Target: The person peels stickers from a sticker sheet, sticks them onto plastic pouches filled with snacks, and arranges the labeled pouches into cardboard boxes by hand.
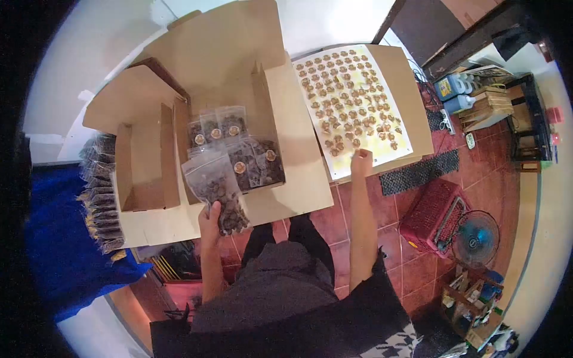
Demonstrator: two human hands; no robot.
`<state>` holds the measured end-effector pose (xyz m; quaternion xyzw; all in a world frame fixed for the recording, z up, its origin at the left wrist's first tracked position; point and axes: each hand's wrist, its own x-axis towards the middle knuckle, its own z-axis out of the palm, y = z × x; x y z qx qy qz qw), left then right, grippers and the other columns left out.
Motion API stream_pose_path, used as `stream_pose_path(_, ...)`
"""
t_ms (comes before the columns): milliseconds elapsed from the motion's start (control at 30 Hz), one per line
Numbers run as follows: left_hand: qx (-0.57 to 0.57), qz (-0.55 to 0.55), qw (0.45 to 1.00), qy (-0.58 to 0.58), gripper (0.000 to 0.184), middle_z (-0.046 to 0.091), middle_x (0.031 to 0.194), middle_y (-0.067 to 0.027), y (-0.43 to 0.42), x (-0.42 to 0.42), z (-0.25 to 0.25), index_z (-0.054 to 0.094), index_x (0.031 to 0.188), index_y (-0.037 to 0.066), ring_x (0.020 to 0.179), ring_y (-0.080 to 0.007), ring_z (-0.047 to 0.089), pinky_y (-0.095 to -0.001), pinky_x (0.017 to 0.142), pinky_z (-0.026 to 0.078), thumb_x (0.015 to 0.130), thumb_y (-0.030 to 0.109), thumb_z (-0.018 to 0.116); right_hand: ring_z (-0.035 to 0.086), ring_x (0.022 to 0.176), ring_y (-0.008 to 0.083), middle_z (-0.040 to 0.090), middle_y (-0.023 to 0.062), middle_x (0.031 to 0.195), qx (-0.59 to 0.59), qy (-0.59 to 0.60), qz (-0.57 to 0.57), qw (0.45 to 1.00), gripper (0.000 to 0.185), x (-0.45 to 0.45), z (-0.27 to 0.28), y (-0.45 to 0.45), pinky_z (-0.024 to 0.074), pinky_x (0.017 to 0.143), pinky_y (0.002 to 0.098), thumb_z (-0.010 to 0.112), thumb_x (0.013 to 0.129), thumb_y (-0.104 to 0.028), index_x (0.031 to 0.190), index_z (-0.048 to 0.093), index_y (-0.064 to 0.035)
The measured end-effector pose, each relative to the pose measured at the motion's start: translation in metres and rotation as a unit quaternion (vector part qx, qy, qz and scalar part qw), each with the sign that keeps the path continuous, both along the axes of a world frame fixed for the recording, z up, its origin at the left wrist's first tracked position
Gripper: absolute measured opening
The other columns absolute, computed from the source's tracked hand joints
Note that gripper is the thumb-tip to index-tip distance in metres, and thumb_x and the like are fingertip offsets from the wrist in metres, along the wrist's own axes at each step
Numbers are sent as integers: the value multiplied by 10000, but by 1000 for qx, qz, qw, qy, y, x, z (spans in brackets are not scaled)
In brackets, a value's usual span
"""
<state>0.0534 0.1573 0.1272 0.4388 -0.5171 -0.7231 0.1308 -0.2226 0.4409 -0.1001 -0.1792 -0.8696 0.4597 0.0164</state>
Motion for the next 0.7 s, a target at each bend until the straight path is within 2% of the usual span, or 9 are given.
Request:
stream_pose_path(67,-15,42,998,-52,452,536,890,-71,4,4,-6,486,996,-51,788,-147,505,-247,691,410,724,283,621,551,716,214,572,117,774,148,-5,-40,988,260,-24,18,25,435,634,328,584,689,-186,868,514,-11)
stream_pose_path(133,-23,35,993,-108,421,540,872,-65,7,-4,11,488,992,-46,767,-145,512,-247,673,418,733,262,613,548,741,237,571,135,786,117,5,-79,990,273,-49,21,56,431,658,346,580,683,-184,881,509,-10)
stream_pose_path(200,23,55,997,-47,372,543,865,-62,9,-5,13,493,981,-34,754,-143,521,-249,664,426,743,231,602,545,751,268,570,159,808,159,15,-115,980,378,-69,15,85,428,674,362,608,654,-213,942,498,6)
stream_pose_path(333,38,88,995,-18,307,551,865,-60,15,-16,21,504,962,-22,751,-144,531,-256,660,439,755,188,587,538,768,290,564,182,833,222,30,-59,973,506,-80,4,115,420,700,372,614,660,-275,1036,471,32)
stream_pose_path(400,27,86,995,-41,316,549,868,-57,14,-13,14,495,977,-25,756,-143,530,-257,672,437,753,178,588,530,796,295,559,195,847,270,-25,-6,963,592,-82,-3,121,411,723,372,601,681,-330,1117,428,31)
stream_pose_path(533,4,68,996,-62,358,544,878,-64,19,-16,6,475,1004,-32,768,-141,523,-254,679,434,746,185,597,495,843,322,532,233,869,254,-44,-1,966,452,-79,-3,111,404,747,378,570,708,-372,997,557,-25)
stream_pose_path(567,-9,68,995,-71,372,541,882,-66,20,-17,4,470,1010,-35,777,-139,518,-251,678,432,743,188,600,478,863,324,516,236,878,214,23,16,976,381,-77,-13,114,405,751,380,579,708,-342,937,593,-38)
stream_pose_path(667,27,36,997,-62,396,531,897,-74,24,-26,13,463,1021,-46,800,-142,506,-255,685,426,737,189,607,469,885,310,511,218,861,216,-2,-12,976,354,-73,-8,108,403,758,377,607,693,-283,943,585,-34)
stream_pose_path(700,26,28,997,-62,396,531,897,-74,26,-28,12,463,1021,-46,800,-142,506,-255,685,426,737,189,607,490,808,302,533,201,849,229,26,-52,972,325,-73,-10,106,415,720,359,600,649,-271,899,604,-63)
